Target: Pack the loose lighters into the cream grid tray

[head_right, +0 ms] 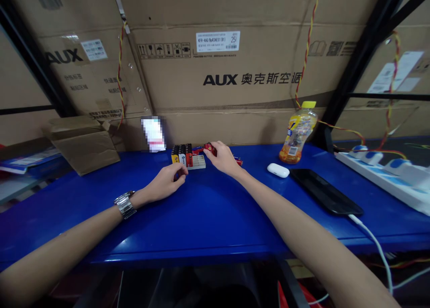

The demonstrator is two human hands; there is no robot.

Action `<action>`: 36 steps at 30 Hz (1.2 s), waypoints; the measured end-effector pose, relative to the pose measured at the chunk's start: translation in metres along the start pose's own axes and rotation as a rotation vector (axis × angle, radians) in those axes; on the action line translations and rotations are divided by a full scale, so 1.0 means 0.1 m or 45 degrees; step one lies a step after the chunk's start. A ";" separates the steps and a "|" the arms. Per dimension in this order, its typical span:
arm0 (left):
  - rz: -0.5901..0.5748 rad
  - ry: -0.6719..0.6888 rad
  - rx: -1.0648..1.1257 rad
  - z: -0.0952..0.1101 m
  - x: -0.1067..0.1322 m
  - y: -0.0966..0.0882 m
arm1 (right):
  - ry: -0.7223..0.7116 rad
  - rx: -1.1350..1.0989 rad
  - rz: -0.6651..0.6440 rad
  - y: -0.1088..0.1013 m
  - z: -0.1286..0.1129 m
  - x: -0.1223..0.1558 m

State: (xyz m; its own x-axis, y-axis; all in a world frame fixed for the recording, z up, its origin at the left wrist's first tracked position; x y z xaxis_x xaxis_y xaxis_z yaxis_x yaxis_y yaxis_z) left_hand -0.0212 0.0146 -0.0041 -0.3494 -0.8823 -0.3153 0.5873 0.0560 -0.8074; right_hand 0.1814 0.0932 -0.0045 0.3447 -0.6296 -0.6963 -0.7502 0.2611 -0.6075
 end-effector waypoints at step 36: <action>0.403 -0.274 -0.003 -0.27 -0.10 -0.10 | 0.562 -0.719 0.131 0.01 0.03 0.02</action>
State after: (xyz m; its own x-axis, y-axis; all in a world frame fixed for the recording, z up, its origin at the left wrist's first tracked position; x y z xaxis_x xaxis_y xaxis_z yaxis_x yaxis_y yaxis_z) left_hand -0.0435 0.0354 -0.0059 0.0105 -0.8991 -0.4376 0.6401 0.3423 -0.6878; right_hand 0.1832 0.0946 -0.0077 0.0862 -0.8901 -0.4475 -0.9847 -0.0078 -0.1742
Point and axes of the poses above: each hand's wrist, its own x-axis away from the middle knuckle, its own y-axis out of the palm, z = x × y, the point moved 2 cm from there along -x, towards the middle knuckle, and after that the axes turned 8 degrees about -y, right-handed, at the moved point
